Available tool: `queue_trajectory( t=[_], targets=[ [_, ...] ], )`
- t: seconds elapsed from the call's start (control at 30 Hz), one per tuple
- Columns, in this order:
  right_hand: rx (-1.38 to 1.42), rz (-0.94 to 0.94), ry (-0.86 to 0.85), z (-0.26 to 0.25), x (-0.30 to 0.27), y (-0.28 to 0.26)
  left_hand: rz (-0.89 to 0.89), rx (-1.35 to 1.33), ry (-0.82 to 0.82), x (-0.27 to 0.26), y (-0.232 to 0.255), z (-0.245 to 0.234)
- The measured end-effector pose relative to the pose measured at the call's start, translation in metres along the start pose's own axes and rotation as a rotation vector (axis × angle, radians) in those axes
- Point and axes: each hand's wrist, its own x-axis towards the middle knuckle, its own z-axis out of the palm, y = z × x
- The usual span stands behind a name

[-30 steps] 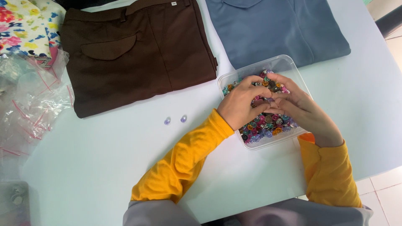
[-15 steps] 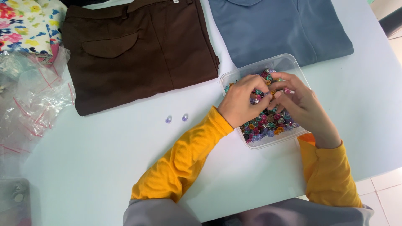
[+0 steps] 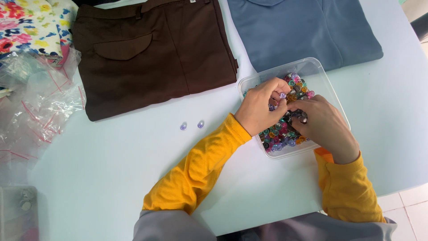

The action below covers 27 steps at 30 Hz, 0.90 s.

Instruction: Sorting buttons from a container and placing them into small plastic bags

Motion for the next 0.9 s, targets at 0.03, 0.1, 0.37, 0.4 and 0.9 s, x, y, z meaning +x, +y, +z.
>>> queue_trajectory(
  t=[0.03, 0.1, 0.37, 0.4, 0.9],
  targets=[
    [0.0, 0.002, 0.001, 0.0, 0.0, 0.0, 0.001, -0.001, -0.001, -0.001, 0.001, 0.0],
    [0.043, -0.007, -0.013, -0.003, 0.002, 0.0, 0.064, 0.009, 0.027, -0.002, 0.004, -0.001],
    [0.362, -0.243, 0.372, -0.012, -0.003, -0.008, 0.172, 0.185, -0.024, -0.009, 0.015, -0.004],
    [0.374, -0.274, 0.436, -0.011, -0.004, -0.007, 0.17, 0.197, -0.028, -0.01, 0.014, -0.003],
    [0.431, -0.654, 0.859, -0.017, -0.039, -0.106, 0.319, 0.089, 0.319, -0.075, 0.028, -0.104]
  ],
)
